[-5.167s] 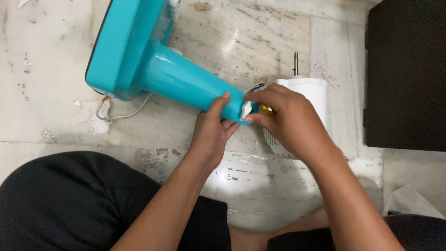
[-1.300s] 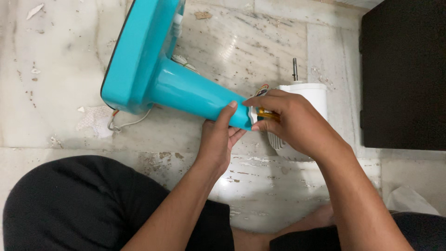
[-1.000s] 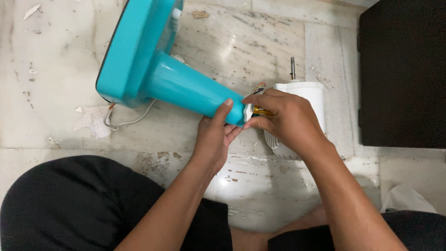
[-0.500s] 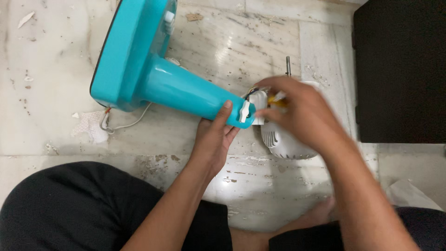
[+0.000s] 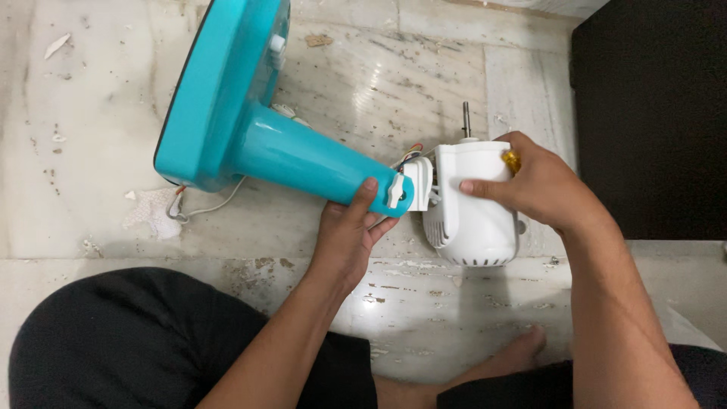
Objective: The person assembles a table fan by attaching the motor housing to the neck, securing it with screws, and then mounting the front and rear wire cages. The person uses a screwdriver to tighten the screws and aligns the components by hand.
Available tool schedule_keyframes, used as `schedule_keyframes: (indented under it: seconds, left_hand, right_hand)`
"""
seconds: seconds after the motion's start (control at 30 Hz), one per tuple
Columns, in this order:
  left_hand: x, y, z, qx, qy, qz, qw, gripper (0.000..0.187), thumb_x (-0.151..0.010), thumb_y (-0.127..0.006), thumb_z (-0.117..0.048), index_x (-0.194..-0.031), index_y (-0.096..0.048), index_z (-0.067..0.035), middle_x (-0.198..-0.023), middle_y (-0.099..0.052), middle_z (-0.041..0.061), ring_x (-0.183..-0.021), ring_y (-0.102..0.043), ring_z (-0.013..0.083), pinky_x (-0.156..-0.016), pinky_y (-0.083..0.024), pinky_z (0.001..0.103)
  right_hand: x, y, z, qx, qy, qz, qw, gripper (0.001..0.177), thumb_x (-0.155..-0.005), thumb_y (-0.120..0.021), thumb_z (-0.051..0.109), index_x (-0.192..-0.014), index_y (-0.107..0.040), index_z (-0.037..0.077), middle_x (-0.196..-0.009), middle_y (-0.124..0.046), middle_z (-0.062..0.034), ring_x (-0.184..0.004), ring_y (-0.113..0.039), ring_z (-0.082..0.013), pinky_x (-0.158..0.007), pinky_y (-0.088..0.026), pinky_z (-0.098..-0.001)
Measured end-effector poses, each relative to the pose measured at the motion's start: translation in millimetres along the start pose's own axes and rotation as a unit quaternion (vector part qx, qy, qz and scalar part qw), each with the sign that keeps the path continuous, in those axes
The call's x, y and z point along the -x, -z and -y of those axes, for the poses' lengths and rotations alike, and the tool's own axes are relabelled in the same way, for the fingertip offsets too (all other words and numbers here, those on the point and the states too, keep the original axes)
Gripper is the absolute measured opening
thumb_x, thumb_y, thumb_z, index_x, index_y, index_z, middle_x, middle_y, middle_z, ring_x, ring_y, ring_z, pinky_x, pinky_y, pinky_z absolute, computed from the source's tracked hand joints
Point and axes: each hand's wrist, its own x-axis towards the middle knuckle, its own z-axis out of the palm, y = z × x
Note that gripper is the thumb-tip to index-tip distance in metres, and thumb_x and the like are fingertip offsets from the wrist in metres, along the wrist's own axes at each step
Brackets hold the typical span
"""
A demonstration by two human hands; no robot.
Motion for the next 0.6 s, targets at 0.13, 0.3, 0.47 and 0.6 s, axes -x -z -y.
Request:
schedule_keyframes:
  seconds: [0.13,0.3,0.47,0.6]
  left_hand:
    - [2.7,-0.6,-1.6,0.006,-0.023,0.002,1.000,0.064,-0.087,-0.072,-0.038,-0.136,-0.046,-0.006,-0.135,-0.062,0.014,-0.125,-0.065,0.0308,-0.106,-0.053,0.053]
    - [5.1,-1.8,-4.1,0.000,-0.046,0.015,0.999,0.058,-0.090,-0.069,-0.036,-0.134,-0.047,-0.006,-0.135,-0.062,0.014,-0.126,-0.064,0.0307,-0.107,-0.052,0.053]
    - [9.1,-3.6,-8.2,0.029,-0.077,0.024,0.996,0.056,-0.094,-0.065,-0.035,-0.137,-0.042,-0.007,-0.138,-0.059,0.015,-0.129,-0.062,0.0309,-0.110,-0.052,0.054]
    - [11.8,-6.8,-8.6,0.100,-0.103,0.043,0.989,0.064,-0.095,-0.064,-0.038,-0.143,-0.039,-0.006,-0.143,-0.053,0.015,-0.135,-0.056,0.0322,-0.114,-0.046,0.056]
  right_hand:
    - [7.3,5.5,3.5,0.047,0.004,0.028,0.998,0.102,-0.055,-0.095,0.046,-0.137,-0.057,0.001,-0.109,-0.072,-0.0331,-0.096,-0.075,-0.0438,-0.080,-0.061,-0.0476]
    - [14.1,-6.3,13.0,-0.041,-0.039,-0.006,0.998,0.098,-0.057,-0.095,0.040,-0.136,-0.052,0.000,-0.105,-0.072,-0.0297,-0.086,-0.078,-0.0395,-0.069,-0.065,-0.0465]
    - [33.2,-16.1,17.2,-0.144,0.003,-0.112,0.983,0.081,-0.059,-0.094,0.034,-0.126,-0.058,0.005,-0.100,-0.074,-0.0205,-0.079,-0.078,-0.0303,-0.067,-0.064,-0.0400]
    - [48.6,-23.8,23.1,-0.145,0.048,-0.195,0.969,0.078,-0.060,-0.095,0.033,-0.124,-0.059,0.007,-0.103,-0.074,-0.0190,-0.085,-0.077,-0.0290,-0.073,-0.064,-0.0384]
